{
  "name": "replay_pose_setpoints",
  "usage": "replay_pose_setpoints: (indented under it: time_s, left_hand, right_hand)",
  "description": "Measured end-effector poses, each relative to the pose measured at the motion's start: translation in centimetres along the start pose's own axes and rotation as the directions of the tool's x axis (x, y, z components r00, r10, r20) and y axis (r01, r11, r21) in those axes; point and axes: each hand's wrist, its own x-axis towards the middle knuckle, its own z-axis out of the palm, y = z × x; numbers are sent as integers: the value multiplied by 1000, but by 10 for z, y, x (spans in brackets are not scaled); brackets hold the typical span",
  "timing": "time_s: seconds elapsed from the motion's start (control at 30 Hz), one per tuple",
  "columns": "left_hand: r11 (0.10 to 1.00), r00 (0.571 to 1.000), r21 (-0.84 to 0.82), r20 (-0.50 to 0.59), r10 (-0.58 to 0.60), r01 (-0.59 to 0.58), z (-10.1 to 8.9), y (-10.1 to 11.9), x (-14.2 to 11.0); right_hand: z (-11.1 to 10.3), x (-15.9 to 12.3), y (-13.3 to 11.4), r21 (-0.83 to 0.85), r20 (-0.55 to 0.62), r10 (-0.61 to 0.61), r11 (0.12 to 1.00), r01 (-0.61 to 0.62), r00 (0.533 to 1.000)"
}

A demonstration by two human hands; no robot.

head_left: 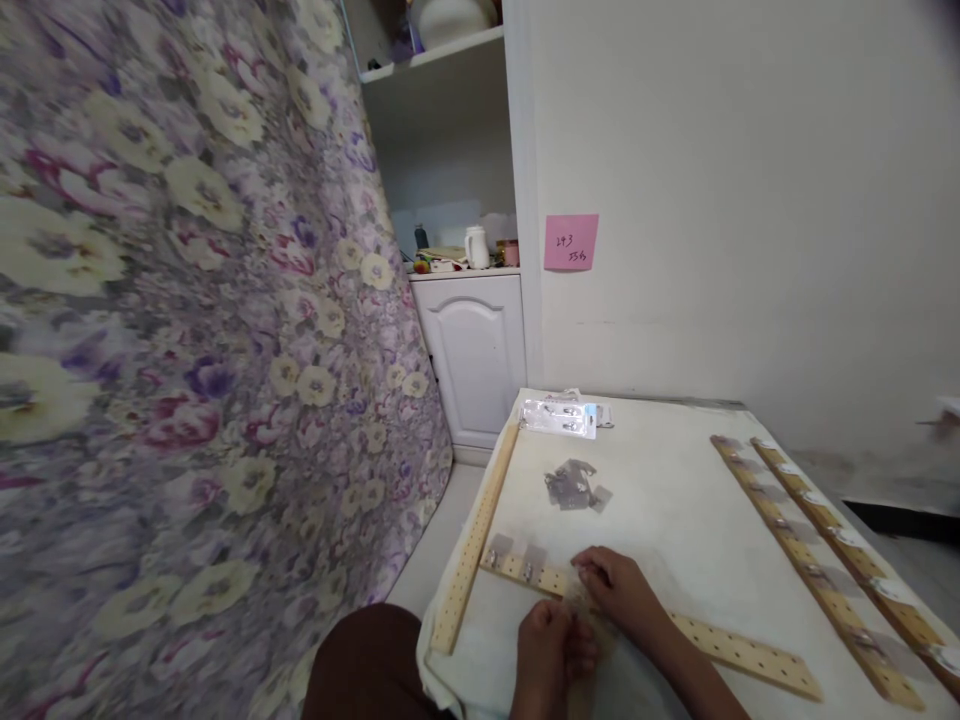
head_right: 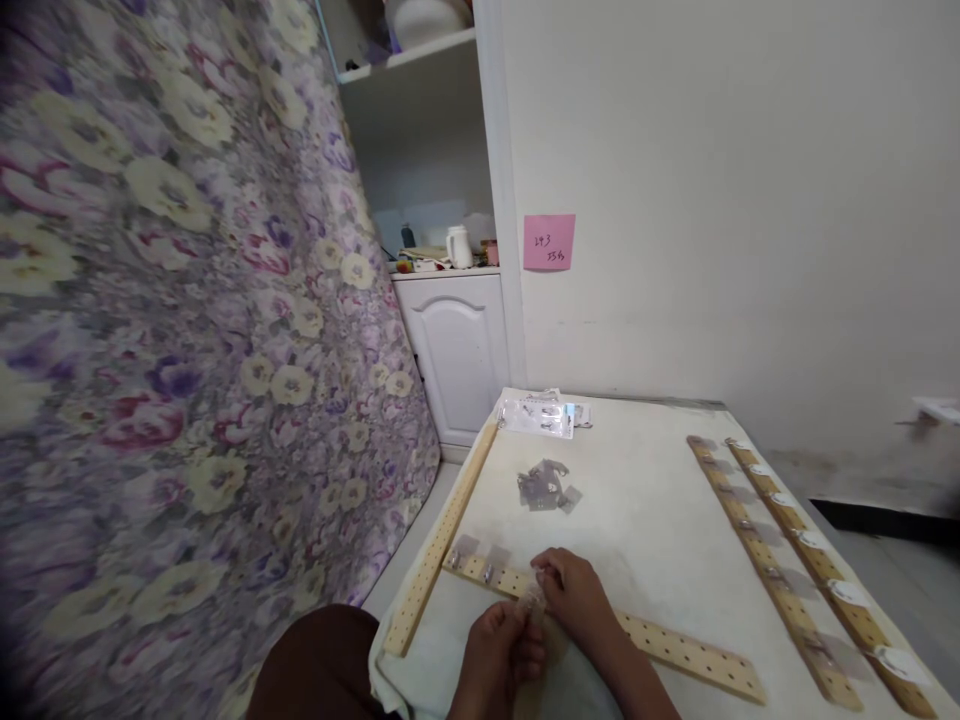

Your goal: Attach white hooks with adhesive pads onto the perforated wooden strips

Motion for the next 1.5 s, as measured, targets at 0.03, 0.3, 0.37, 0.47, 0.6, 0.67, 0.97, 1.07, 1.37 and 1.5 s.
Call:
replay_pose_setpoints:
  time_s: [0.03,0.3,0.37,0.47,0.6,0.67,0.97,1.07,1.37,1.5]
  left_hand:
    - [1000,1000,3,-15,-1,1,0,0,2]
    - [999,993,17,-111,-25,28,5,5,7]
    - [999,993,16,-112,-39,41,6,7,7]
    - [999,992,17,-120,-44,47,7,9,7]
    - [997,990,25,-126,-69,72,9,11,8]
    - [996,989,29,-125,-79,84,9,11,8]
    - [990,992,109,-88,-85,95,9,12,9]
    - [990,993,112,-93,-77,87,9,10,11]
    - [990,990,107,-122,-75,88,6,4,17]
    - [992,990,95,-122,-75,87,7,3,18]
  right_hand:
    - [3,3,2,-17,3,-1,1000,1,1000]
    - [18,17,14,-56,-20,-21,998,20,1000]
    - [20,19,18,-52,-23,-13,999,12,1000]
    - [23,20,22,-47,-30,14,999,-15,999]
    - [24,20,23,-64,-16,44,997,-45,999]
    - [25,20,24,-74,-10,59,995,-60,998]
    - [26,21,25,-56,-8,74,996,-74,997]
    - [26,20,25,-56,-14,71,996,-71,997]
    - [27,21,23,-93,-4,99,991,-99,995]
    - [27,20,24,-84,-16,97,992,-98,995]
